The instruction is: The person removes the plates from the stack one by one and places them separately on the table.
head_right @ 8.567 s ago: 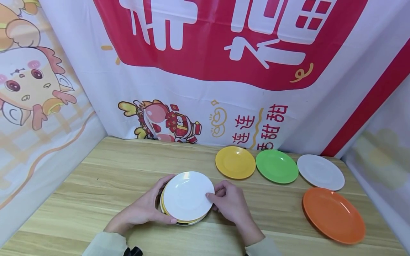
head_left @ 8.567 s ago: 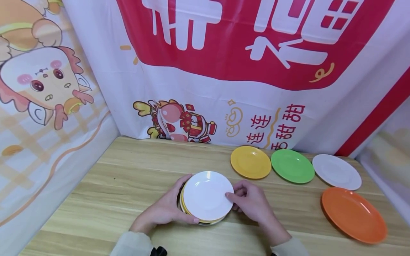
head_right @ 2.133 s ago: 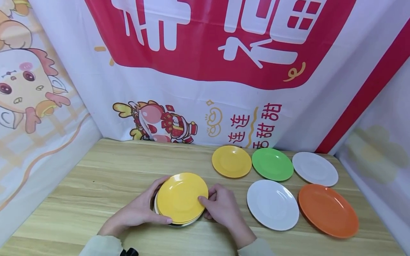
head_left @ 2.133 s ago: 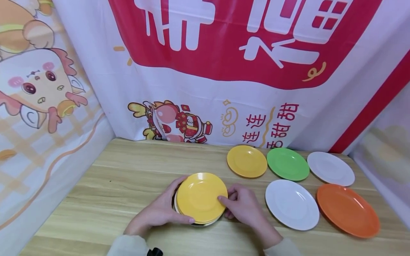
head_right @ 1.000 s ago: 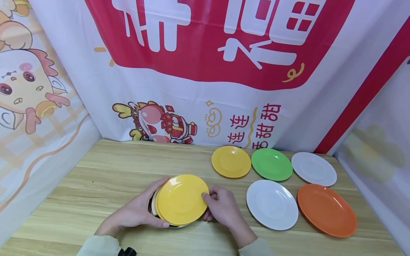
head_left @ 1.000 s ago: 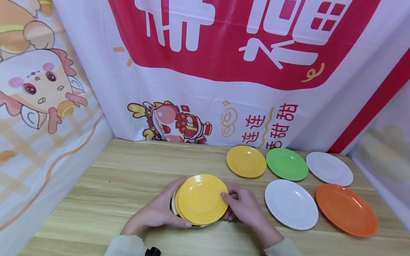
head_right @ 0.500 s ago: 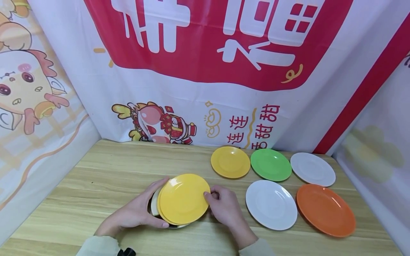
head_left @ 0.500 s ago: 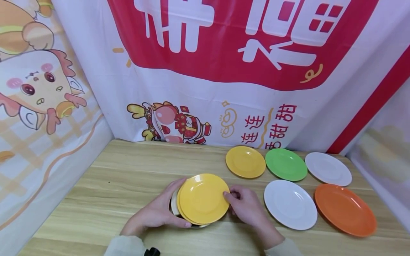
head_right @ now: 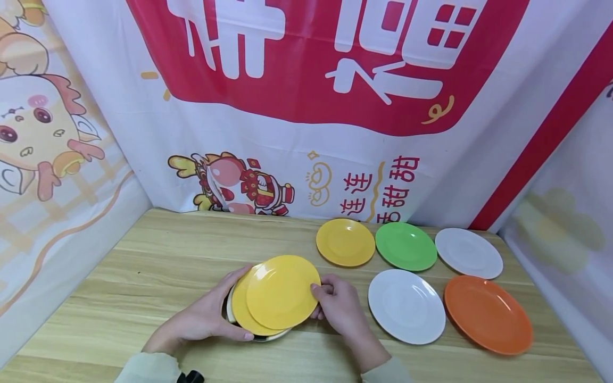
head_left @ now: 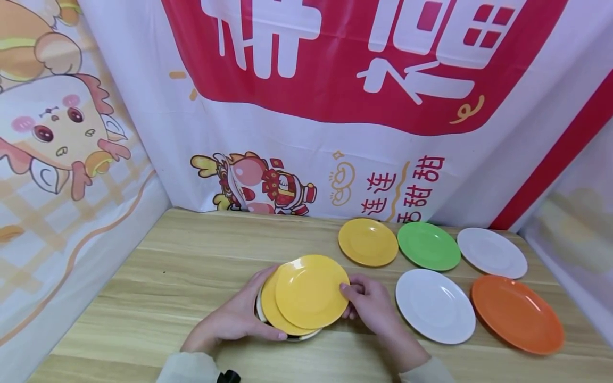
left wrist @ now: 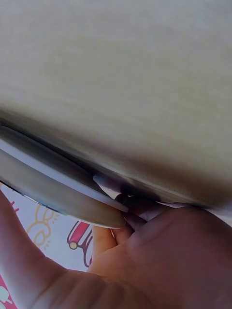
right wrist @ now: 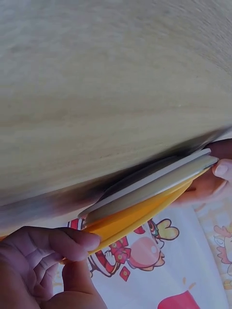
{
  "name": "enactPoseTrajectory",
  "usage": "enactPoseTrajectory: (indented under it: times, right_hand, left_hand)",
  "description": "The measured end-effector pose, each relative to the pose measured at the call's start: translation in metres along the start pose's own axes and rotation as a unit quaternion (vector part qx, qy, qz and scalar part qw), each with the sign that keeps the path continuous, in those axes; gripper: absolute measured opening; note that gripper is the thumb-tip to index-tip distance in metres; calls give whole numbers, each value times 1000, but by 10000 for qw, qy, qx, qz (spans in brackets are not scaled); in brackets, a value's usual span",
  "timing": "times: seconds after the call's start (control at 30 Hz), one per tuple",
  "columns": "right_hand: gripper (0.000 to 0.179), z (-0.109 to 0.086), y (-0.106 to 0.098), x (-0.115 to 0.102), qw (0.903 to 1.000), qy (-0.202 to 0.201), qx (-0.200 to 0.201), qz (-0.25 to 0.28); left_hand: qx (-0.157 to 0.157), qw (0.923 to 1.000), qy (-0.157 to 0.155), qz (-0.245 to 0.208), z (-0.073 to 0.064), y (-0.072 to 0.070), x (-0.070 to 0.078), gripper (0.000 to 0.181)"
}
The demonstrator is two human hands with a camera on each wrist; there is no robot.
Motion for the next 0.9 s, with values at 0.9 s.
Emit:
enactPoseTrajectory:
  times: [0.9]
  right_hand:
    - [41,-21,-114,24,9911,916,345,-901]
  left_hand:
    - [72,9998,-209,31,-3,1,1,135]
Point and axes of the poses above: each hand's wrist, its own z-axis towards the middle knuckle, its own y-axis out of the palm, x = y × z, the point moved 7 cm from there along z, towards the middle knuckle, and after that the axes turned 3 degrees about -x, right-handed, at the moved point
